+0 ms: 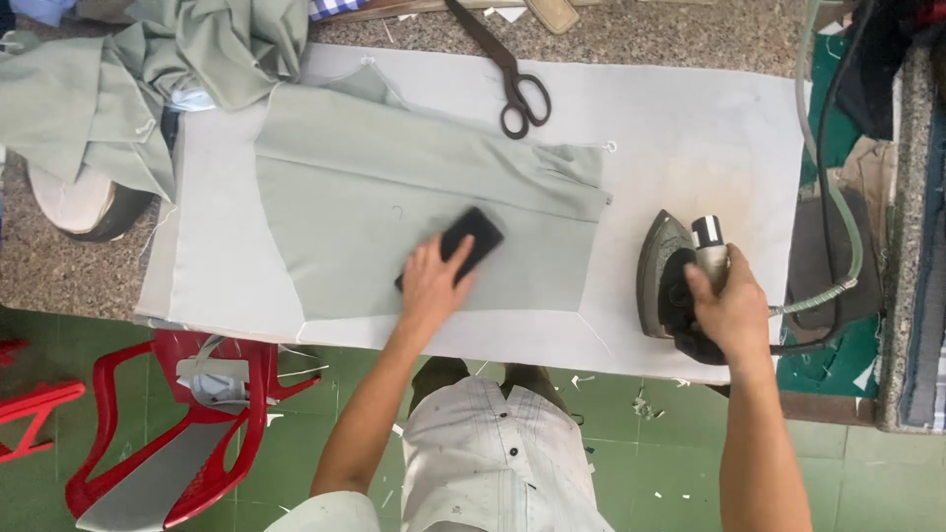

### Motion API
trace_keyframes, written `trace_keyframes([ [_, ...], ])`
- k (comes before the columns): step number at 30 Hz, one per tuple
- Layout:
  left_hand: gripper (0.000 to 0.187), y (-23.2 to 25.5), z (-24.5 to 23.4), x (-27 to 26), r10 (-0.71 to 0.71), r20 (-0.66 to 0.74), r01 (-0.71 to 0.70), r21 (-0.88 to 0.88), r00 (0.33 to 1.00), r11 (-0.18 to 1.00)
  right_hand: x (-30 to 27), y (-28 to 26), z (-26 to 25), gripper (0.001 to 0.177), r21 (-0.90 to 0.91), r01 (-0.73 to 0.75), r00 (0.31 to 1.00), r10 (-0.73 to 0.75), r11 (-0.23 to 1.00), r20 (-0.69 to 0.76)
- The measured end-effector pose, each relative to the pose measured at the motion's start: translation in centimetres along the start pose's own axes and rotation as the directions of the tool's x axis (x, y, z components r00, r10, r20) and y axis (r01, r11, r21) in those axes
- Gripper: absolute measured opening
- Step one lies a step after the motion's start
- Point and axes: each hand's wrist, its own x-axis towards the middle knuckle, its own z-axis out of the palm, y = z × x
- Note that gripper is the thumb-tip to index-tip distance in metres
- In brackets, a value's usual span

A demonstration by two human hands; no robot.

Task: The person lays a light green fabric piece on a white ironing board, smooths it, and uses a steam iron to press the material. They repeatedly fold the fabric and iron different sections, using a black rectangular pad to hold the fabric in place during pressing.

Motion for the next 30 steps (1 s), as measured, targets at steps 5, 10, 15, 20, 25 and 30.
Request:
trace_keyframes([
  [5, 0.057, -10.4, -2.4, -3.2, -0.375, -0.425, 0.455, 0.102, 0.824, 0.885, -0.3, -6.5, -4.0, 0.051, 0.454, -0.286, 0.951, 0.192, 0.844, 0.244],
  [10, 0.045, -16.8, -4.0, -4.1, -0.43, -0.559, 0.555, 0.066, 0.709, 0.829, -2.8, -18.1, -2.7, 0.065, 0.153, -0.017, 0.98, -0.014, 0.988, 0.2],
  [15, 0.038, -20.9, -4.5, -3.0, -0.456, -0.576, 0.588, 0.053, 0.678, 0.807, -5.6, -34.8, -0.4, 0.064, 0.07, 0.283, 0.946, -0.29, 0.957, 0.142],
  [20, 0.026, -26.4, -2.5, -3.0, -0.503, -0.533, 0.529, -0.117, 0.681, 0.841, -6.1, -46.9, 4.6, 0.056, 0.136, 0.465, 0.835, -0.484, 0.875, 0.261],
  [25, 0.021, -25.5, -4.7, -3.1, -0.453, -0.571, 0.503, -0.079, 0.685, 0.861, -7.5, -49.2, 4.6, 0.056, 0.159, 0.432, 0.848, -0.46, 0.888, 0.262],
  [30, 0.022, -25.3, -5.6, -3.4, -0.366, -0.571, 0.407, -0.061, 0.735, 0.912, -7.5, -44.1, 3.0, 0.051, 0.177, 0.332, 0.922, -0.358, 0.927, 0.149],
])
